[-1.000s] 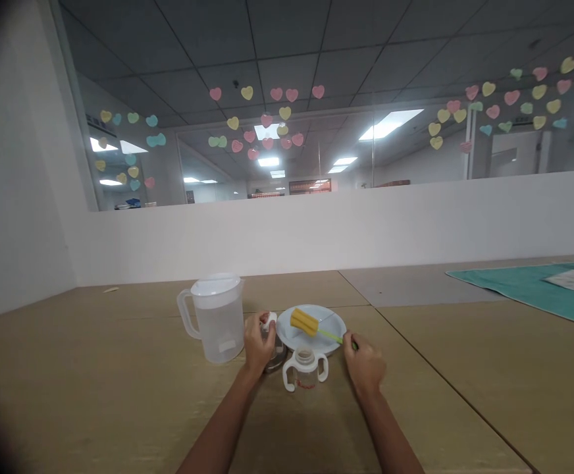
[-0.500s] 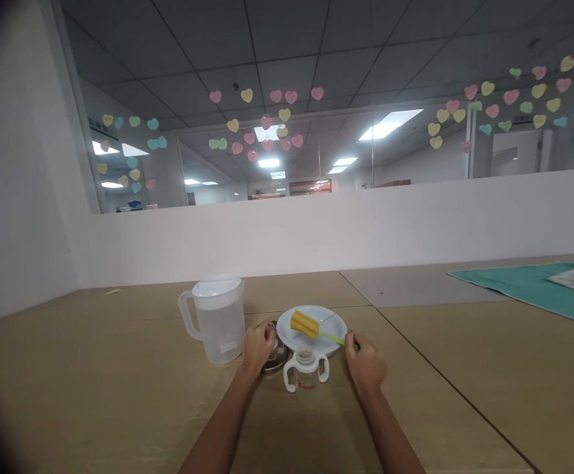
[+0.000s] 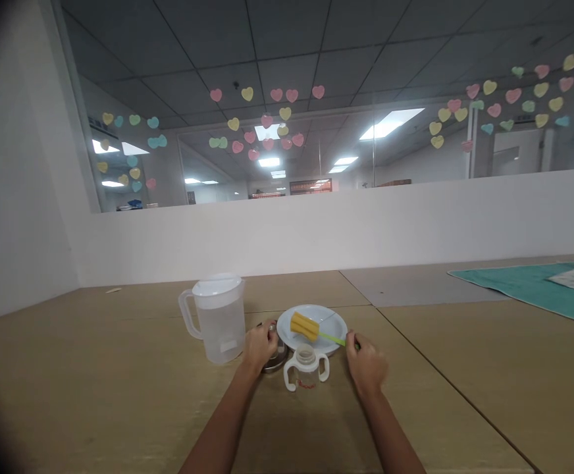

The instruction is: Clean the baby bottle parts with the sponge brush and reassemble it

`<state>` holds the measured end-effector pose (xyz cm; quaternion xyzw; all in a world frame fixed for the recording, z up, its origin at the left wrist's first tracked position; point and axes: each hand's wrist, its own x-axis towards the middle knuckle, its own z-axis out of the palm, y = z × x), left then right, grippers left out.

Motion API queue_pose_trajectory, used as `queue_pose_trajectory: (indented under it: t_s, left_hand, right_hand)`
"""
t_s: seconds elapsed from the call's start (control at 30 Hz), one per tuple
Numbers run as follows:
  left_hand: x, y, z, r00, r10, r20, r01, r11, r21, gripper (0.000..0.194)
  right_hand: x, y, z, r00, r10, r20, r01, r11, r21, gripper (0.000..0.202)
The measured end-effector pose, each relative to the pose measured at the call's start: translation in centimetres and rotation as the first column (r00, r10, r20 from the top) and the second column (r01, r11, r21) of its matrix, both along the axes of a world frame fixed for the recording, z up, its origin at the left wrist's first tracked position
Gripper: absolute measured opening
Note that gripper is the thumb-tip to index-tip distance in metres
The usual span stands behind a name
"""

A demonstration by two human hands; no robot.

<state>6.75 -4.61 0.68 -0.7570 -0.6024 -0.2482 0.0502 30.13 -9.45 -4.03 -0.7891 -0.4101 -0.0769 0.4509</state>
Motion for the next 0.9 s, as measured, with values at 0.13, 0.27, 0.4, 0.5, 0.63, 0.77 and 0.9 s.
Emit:
queue_pose_trajectory:
  t_s: [0.13,0.27,0.4,0.5,0.63,0.77,0.9]
  left_hand:
    - [-0.04,-0.24,0.16,0.999,-0.032,-0.024,0.032,0.999,-0.002,0.036]
    - [-0.07,-0.33,0.31,0.998,-0.053,-0.042,0.052,0.999,-0.008,0.033]
    - [-0.09,-0.20,0.26,0.998,-0.054,-0.035,0.053,0.999,-0.010,0.029]
    - [-0.17,0.00,0.05,0.998,-0.054,-0.010,0.054,0.999,-0.009,0.028]
    - [-0.28,0.23,-0.28,0.999,-0.041,0.028,0.041,0.999,-0.005,0.032]
    - [-0.25,0.35,-0.46,0.997,-0.040,0.059,0.040,0.999,-0.009,0.036]
    - [-0.19,0.39,-0.60,0.995,-0.063,0.075,0.065,0.998,-0.024,0.041]
  right_hand:
    - [0.09,0.15,-0.12,1.000,-0.007,0.003,0.007,1.000,-0.008,0.034]
    - [0.12,0.12,-0.06,1.000,0.008,0.003,-0.008,1.000,-0.029,0.035]
    - [-0.02,-0.09,0.19,1.000,0.001,-0.010,-0.001,0.999,-0.032,0.035]
    - [-0.14,-0.26,0.40,1.000,-0.004,-0.011,0.004,0.999,-0.036,0.036]
    - [-0.21,-0.42,0.61,1.000,0.002,-0.009,-0.002,0.999,-0.045,0.035]
    - [-0.21,-0.48,0.74,1.000,0.006,-0.018,-0.007,0.998,-0.065,0.034]
    - [-0.21,-0.39,0.69,1.000,0.007,-0.013,-0.007,0.999,-0.050,0.035]
